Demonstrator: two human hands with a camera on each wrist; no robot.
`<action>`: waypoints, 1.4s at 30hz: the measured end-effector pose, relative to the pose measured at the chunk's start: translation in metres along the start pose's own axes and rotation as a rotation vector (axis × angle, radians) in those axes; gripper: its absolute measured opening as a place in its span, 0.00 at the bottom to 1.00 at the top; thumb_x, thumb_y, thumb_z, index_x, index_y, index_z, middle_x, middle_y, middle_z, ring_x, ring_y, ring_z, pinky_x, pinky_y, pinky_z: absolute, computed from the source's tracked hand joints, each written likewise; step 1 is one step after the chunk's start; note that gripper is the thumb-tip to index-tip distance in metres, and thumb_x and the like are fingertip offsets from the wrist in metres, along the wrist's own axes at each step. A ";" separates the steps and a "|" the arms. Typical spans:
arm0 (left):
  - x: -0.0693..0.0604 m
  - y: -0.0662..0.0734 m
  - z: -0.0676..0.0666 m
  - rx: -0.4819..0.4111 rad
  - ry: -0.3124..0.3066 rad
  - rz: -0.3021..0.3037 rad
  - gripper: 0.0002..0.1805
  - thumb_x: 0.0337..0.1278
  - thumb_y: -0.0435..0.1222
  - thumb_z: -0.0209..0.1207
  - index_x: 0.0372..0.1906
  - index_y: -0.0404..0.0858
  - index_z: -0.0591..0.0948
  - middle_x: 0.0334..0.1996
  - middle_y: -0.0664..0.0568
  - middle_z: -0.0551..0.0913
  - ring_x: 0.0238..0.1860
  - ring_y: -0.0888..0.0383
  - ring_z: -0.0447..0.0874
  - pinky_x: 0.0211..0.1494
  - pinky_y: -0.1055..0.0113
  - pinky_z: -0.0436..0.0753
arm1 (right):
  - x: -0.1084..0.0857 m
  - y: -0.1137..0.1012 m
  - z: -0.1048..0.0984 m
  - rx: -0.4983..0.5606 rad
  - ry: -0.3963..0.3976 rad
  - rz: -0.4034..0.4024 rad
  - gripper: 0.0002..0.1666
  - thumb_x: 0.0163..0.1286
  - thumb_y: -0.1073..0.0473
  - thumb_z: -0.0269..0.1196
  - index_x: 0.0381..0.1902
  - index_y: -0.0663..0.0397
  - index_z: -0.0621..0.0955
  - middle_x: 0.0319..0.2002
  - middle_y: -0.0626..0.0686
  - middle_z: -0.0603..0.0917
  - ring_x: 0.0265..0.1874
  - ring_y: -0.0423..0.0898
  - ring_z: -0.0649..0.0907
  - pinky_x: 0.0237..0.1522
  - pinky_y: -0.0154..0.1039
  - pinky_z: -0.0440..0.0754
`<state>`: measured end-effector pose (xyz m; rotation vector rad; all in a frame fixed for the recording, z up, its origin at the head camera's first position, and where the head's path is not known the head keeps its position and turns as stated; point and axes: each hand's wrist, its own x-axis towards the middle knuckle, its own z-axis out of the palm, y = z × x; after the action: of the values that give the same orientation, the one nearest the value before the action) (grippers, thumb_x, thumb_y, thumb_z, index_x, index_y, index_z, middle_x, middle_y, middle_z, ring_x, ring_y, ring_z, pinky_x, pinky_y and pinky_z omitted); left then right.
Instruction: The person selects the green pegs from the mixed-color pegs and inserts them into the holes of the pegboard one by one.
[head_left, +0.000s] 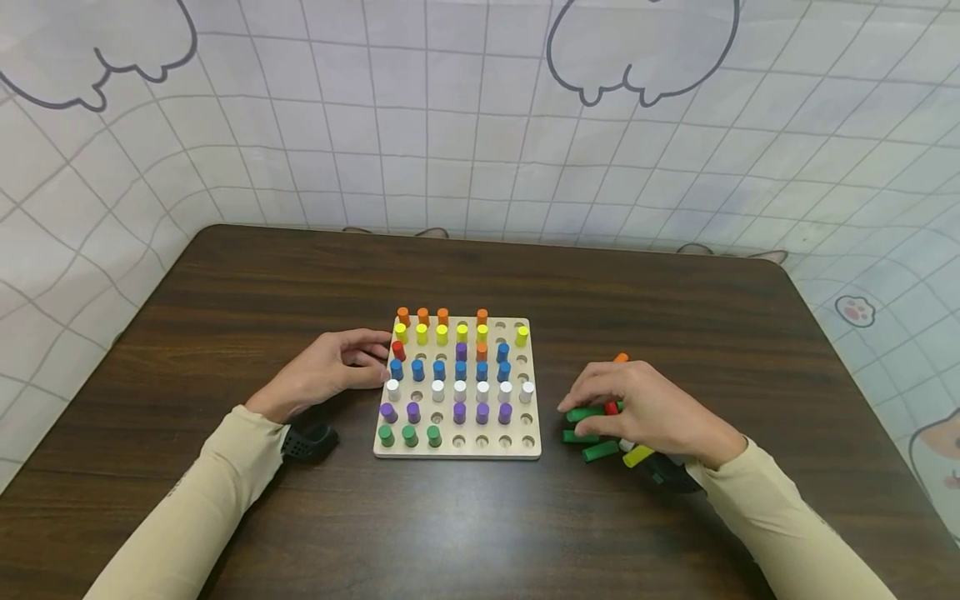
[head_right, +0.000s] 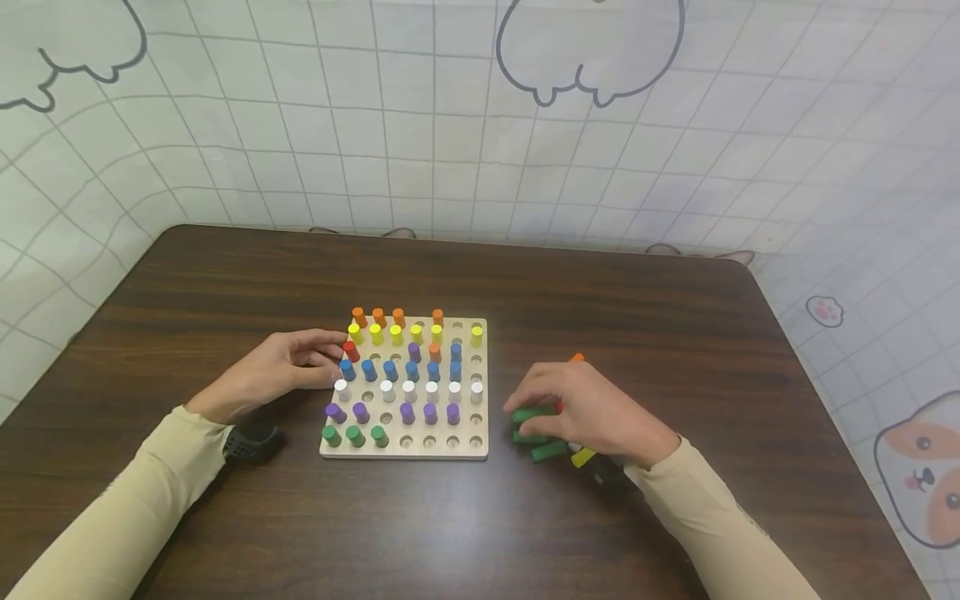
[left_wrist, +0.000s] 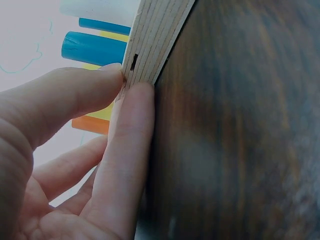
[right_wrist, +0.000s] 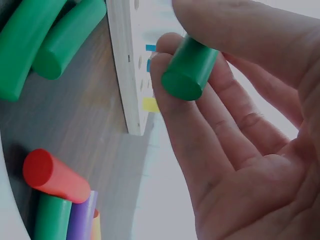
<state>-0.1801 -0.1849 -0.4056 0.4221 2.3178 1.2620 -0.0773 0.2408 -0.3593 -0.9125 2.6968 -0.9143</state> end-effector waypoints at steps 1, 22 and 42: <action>0.000 -0.001 0.000 -0.003 0.000 0.000 0.37 0.63 0.43 0.69 0.74 0.41 0.71 0.60 0.44 0.82 0.54 0.53 0.84 0.53 0.74 0.83 | 0.000 -0.001 0.000 -0.003 0.003 -0.003 0.15 0.61 0.57 0.77 0.46 0.41 0.90 0.45 0.37 0.88 0.43 0.32 0.84 0.45 0.37 0.86; 0.000 0.001 -0.002 0.006 0.014 0.017 0.35 0.62 0.43 0.70 0.72 0.41 0.73 0.58 0.45 0.82 0.53 0.52 0.83 0.54 0.73 0.83 | 0.003 -0.018 0.009 -0.007 0.065 -0.045 0.18 0.58 0.58 0.79 0.47 0.43 0.90 0.41 0.38 0.92 0.33 0.28 0.84 0.36 0.35 0.86; -0.001 0.001 0.003 -0.022 0.012 0.024 0.34 0.63 0.41 0.70 0.72 0.40 0.73 0.59 0.45 0.81 0.54 0.52 0.82 0.54 0.73 0.82 | 0.016 -0.030 0.020 0.061 0.099 -0.142 0.17 0.59 0.59 0.77 0.47 0.47 0.90 0.42 0.43 0.93 0.38 0.31 0.87 0.35 0.36 0.86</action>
<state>-0.1776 -0.1828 -0.4062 0.4375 2.3136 1.3038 -0.0685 0.2028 -0.3566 -1.0851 2.6970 -1.0909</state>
